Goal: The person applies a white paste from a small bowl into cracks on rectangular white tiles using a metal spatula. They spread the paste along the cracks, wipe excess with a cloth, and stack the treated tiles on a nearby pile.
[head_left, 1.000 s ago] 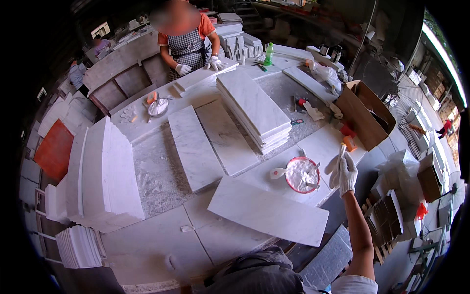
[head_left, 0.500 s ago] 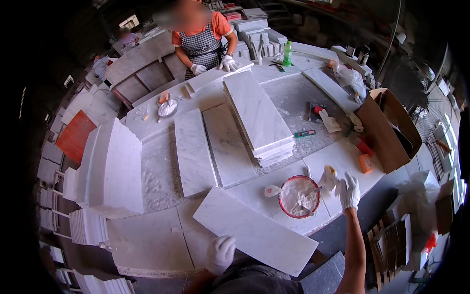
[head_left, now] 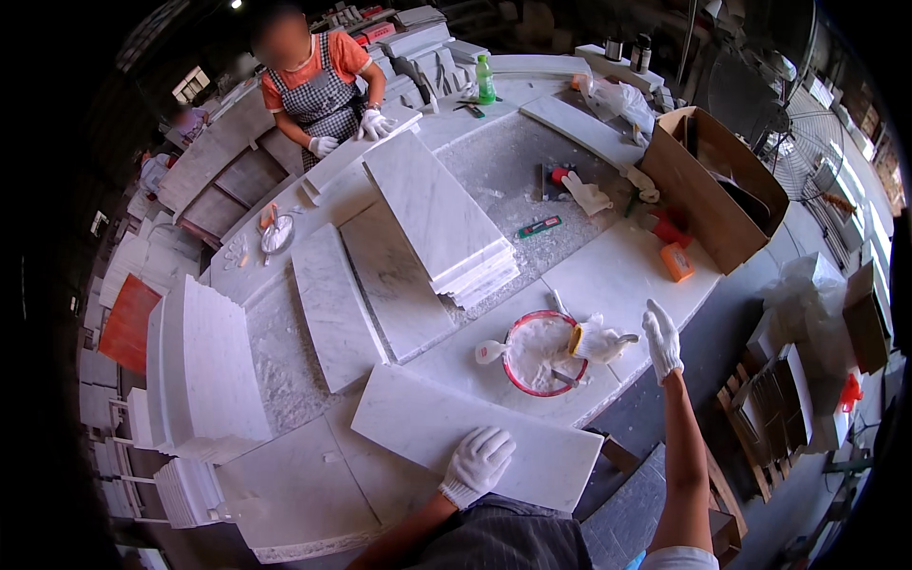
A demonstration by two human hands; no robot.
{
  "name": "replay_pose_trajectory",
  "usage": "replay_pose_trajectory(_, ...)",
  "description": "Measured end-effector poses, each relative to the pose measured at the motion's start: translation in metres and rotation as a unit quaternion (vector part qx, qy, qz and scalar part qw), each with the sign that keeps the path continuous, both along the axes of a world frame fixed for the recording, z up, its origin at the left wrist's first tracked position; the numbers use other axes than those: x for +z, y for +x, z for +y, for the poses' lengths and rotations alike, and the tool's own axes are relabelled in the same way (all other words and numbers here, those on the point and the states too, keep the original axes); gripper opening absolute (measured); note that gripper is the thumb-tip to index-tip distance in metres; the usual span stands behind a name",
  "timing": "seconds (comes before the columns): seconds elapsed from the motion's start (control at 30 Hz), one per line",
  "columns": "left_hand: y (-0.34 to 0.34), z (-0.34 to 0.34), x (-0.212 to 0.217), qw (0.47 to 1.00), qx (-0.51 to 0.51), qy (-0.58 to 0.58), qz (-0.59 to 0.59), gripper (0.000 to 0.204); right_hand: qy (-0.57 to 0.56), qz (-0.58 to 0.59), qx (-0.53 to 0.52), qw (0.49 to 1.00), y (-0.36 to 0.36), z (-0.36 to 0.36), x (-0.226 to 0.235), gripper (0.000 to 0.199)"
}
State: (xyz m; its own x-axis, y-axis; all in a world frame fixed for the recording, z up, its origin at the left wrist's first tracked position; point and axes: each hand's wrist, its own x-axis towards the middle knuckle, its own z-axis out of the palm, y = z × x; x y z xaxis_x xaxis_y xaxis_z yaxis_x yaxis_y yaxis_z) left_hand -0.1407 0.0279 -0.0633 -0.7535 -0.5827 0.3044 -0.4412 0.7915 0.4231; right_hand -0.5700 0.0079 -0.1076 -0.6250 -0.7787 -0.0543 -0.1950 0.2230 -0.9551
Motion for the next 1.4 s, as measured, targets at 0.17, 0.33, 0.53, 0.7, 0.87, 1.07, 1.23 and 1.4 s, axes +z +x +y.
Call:
replay_pose_trajectory(0.17, 0.003, 0.001, 0.0, 1.0, 0.006, -0.006, 0.011, 0.027, 0.104, 0.174, 0.251, 0.946, 0.024, 0.006, 0.016, 0.087)
replay_pose_trajectory(0.33, 0.011, 0.006, -0.003, 0.998, 0.026, -0.043, 0.032, 0.028, 0.156, 0.382, 0.264, 0.872, 0.054, 0.003, 0.011, 0.086)
replay_pose_trajectory(0.53, 0.013, 0.005, -0.008, 0.999, 0.025, -0.022, 0.021, 0.027, 0.027, 0.404, 0.124, 0.906, 0.058, 0.0, -0.023, 0.03)
replay_pose_trajectory(0.7, 0.013, 0.009, -0.017, 0.997, 0.044, -0.045, 0.043, 0.023, -0.091, 0.206, -0.079, 0.971, 0.038, -0.011, -0.032, 0.018)
replay_pose_trajectory(0.87, 0.013, 0.015, -0.021, 0.996, 0.068, -0.045, 0.047, 0.024, 0.178, 0.339, -0.034, 0.923, 0.035, -0.041, 0.015, 0.046)
replay_pose_trajectory(1.07, 0.015, 0.012, -0.037, 0.995, 0.064, -0.071, 0.028, 0.028, 0.087, 0.354, 0.03, 0.931, 0.015, -0.028, -0.032, 0.06)
replay_pose_trajectory(1.23, 0.022, 0.007, -0.009, 0.994, 0.072, -0.033, -0.073, 0.047, 0.005, 0.331, 0.004, 0.944, 0.051, 0.004, 0.012, 0.039)
replay_pose_trajectory(1.4, 0.091, -0.062, 0.012, 0.947, 0.147, -0.019, -0.285, 0.064, -0.023, 0.223, 0.115, 0.968, 0.089, 0.072, 0.01, 0.033)
